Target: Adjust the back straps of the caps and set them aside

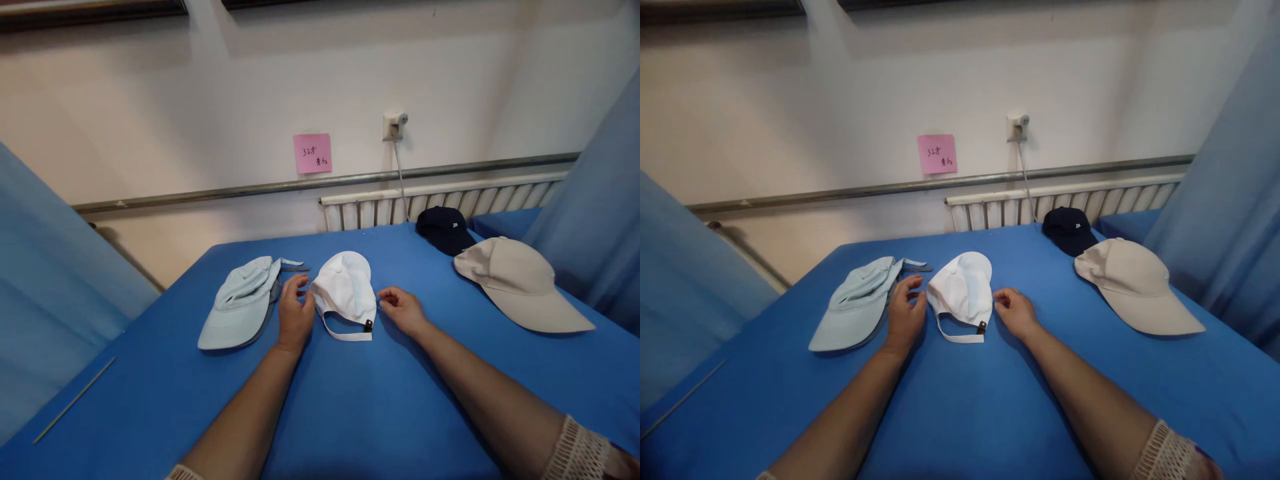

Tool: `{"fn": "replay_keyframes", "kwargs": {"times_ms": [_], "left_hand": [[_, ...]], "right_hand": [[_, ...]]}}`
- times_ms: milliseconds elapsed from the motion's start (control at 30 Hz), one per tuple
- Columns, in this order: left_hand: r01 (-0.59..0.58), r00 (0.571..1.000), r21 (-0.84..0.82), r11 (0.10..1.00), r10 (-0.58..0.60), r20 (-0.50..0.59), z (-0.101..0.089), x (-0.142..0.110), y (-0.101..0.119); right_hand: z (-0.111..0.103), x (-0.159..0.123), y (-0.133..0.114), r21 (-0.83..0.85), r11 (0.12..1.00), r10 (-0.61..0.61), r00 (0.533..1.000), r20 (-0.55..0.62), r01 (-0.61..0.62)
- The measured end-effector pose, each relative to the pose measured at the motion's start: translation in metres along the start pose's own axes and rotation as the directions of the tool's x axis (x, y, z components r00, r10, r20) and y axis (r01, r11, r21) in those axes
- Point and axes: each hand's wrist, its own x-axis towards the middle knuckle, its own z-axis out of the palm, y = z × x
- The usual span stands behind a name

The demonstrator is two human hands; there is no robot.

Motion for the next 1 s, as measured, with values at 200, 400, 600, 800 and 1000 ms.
{"fn": "replay_keyframes", "kwargs": {"times_ms": [200, 400, 600, 800, 1000], "left_hand": [[-0.196, 0.777, 0.051, 0.979, 0.124, 0.618, -0.014, -0.029, 0.048], [-0.335, 0.58, 0.135, 0.933, 0.091, 0.809, -0.007, -0.039, 0.053], [-0.355, 0.583, 0.177, 0.918, 0.069, 0.81, -0.005, -0.039, 0.051], [-0.308, 0.595, 0.216, 0.926, 0.01, 0.804, -0.011, -0.034, 0.052], [-0.255, 0.633, 0.251, 0.934, -0.035, 0.774, -0.015, -0.029, 0.052]], "right_hand": [[-0.004, -0.018, -0.024, 0.028, 0.961, -0.263, 0.872, 0.412, 0.277], [-0.006, -0.021, -0.024, -0.071, 0.924, -0.298, 0.824, 0.482, 0.376], [-0.008, -0.021, -0.024, -0.108, 0.933, -0.253, 0.838, 0.483, 0.344], [-0.004, -0.03, -0.035, -0.211, 0.923, -0.205, 0.876, 0.436, 0.322], [0.005, -0.028, -0.035, -0.327, 0.888, -0.2, 0.913, 0.357, 0.322]]}}
